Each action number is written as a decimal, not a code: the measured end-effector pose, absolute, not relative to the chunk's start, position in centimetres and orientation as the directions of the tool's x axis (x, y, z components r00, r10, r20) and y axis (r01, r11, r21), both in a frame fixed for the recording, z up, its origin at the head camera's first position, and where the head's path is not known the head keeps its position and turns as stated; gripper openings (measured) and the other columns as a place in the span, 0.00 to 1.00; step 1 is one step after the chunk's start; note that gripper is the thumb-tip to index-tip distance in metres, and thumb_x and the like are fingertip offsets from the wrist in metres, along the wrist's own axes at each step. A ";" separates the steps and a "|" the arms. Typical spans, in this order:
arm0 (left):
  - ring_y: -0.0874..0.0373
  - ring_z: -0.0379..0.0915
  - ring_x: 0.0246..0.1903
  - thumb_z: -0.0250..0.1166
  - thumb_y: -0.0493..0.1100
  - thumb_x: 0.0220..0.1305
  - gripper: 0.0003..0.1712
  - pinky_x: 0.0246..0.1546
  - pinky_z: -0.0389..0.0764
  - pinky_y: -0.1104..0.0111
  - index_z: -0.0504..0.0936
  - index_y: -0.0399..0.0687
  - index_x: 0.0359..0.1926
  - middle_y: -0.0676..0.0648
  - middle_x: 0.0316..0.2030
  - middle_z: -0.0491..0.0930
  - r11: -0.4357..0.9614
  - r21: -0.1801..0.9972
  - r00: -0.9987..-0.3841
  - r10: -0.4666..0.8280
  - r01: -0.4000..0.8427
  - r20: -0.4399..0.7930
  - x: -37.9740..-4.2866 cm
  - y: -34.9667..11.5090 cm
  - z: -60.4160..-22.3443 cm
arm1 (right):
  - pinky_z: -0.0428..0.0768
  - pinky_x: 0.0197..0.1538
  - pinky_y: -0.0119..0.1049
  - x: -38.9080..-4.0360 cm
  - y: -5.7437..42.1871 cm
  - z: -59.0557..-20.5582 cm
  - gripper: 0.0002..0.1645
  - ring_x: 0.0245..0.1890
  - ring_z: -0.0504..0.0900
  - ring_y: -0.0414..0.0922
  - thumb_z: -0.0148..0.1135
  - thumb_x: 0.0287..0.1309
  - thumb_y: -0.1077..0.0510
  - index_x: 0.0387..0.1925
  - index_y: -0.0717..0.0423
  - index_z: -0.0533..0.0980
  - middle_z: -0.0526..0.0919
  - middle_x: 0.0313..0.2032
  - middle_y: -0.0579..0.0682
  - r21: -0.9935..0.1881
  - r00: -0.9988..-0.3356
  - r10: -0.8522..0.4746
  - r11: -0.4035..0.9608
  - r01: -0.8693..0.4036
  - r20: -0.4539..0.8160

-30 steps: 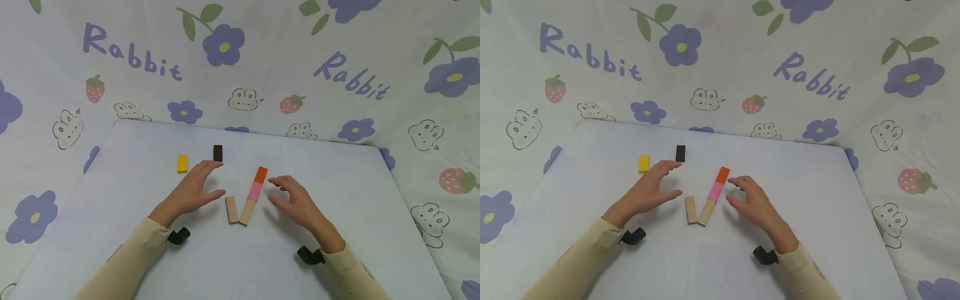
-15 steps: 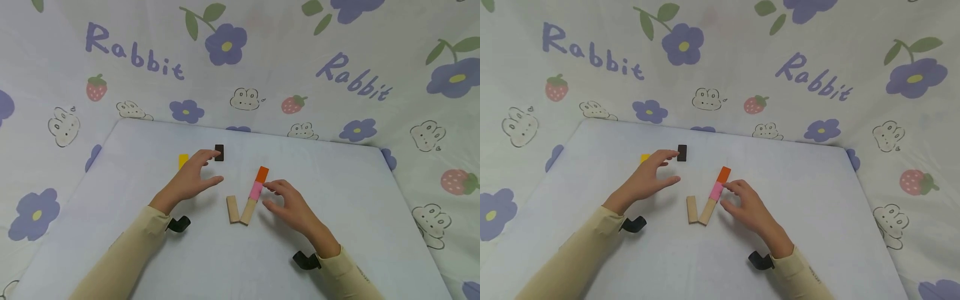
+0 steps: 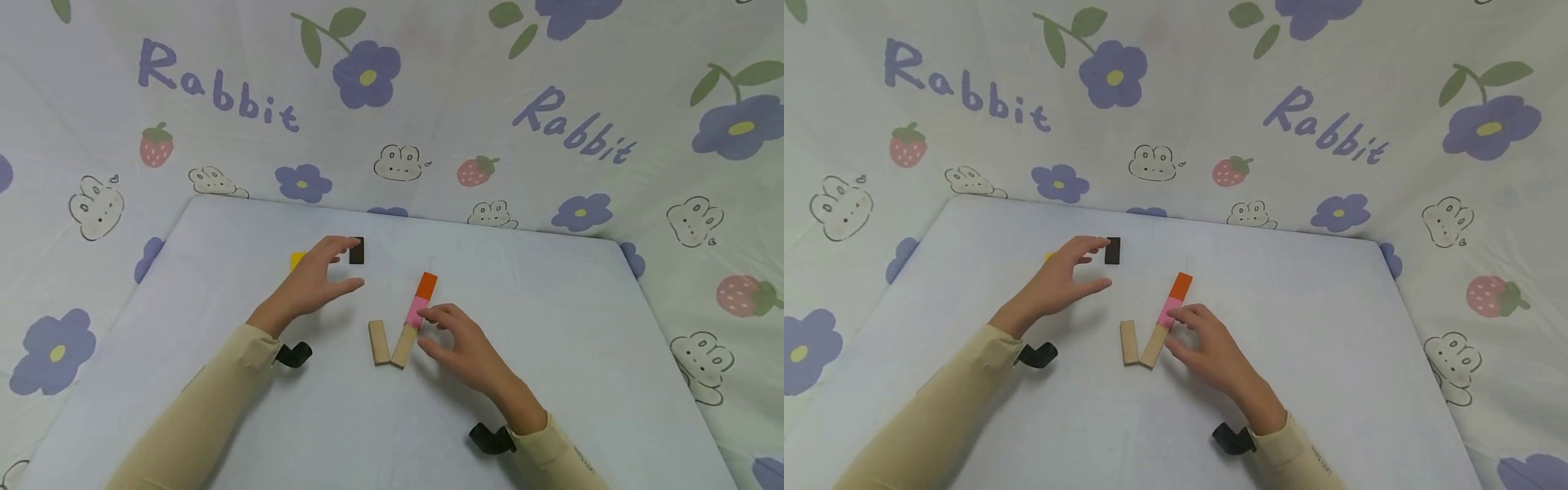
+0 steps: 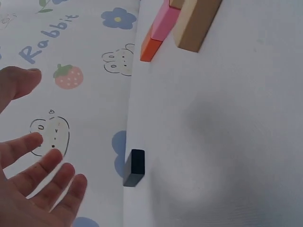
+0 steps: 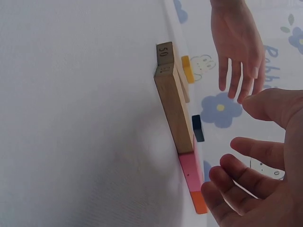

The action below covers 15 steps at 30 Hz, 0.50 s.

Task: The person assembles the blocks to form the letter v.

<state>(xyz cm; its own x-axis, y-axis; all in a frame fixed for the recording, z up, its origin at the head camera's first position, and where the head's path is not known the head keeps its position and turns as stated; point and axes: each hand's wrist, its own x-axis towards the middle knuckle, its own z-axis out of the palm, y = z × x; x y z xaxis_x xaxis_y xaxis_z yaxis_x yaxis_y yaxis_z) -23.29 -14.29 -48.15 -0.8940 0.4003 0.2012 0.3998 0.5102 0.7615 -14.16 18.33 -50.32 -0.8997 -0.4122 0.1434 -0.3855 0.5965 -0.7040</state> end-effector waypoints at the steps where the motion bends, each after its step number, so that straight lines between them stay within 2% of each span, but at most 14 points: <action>1: 0.38 0.69 0.71 0.75 0.52 0.70 0.44 0.69 0.73 0.44 0.68 0.48 0.80 0.44 0.77 0.66 0.501 0.767 -0.893 0.400 0.402 0.207 -23.5 -14.3 -48.3 | 0.80 0.62 0.59 -14.1 18.3 -50.4 0.28 0.58 0.80 0.56 0.72 0.71 0.55 0.69 0.56 0.80 0.80 0.62 0.52 -0.706 -0.898 -0.416 0.592 -0.390 0.147; 6: 0.39 0.67 0.72 0.76 0.52 0.70 0.44 0.71 0.72 0.46 0.68 0.47 0.81 0.45 0.77 0.66 0.494 0.773 -0.893 0.400 0.398 0.204 -24.3 -14.4 -48.8 | 0.81 0.61 0.57 -13.8 17.9 -50.6 0.27 0.57 0.81 0.54 0.73 0.70 0.56 0.67 0.56 0.80 0.81 0.63 0.49 -0.701 -0.886 -0.433 0.580 -0.415 0.166; 13: 0.42 0.66 0.73 0.77 0.52 0.70 0.46 0.72 0.71 0.49 0.66 0.50 0.82 0.43 0.79 0.63 0.534 0.774 -0.911 0.391 0.339 0.130 -25.4 -14.4 -49.2 | 0.81 0.62 0.56 -13.6 17.7 -50.7 0.25 0.58 0.81 0.54 0.74 0.70 0.57 0.65 0.55 0.83 0.80 0.64 0.46 -0.716 -0.886 -0.440 0.571 -0.401 0.145; 15: 0.42 0.65 0.74 0.77 0.51 0.70 0.46 0.72 0.71 0.49 0.66 0.49 0.82 0.42 0.78 0.63 0.532 0.782 -0.915 0.384 0.325 0.119 -25.7 -14.5 -49.4 | 0.81 0.63 0.56 -13.5 17.6 -50.7 0.25 0.60 0.81 0.53 0.74 0.69 0.57 0.65 0.55 0.83 0.80 0.64 0.46 -0.719 -0.884 -0.447 0.568 -0.400 0.137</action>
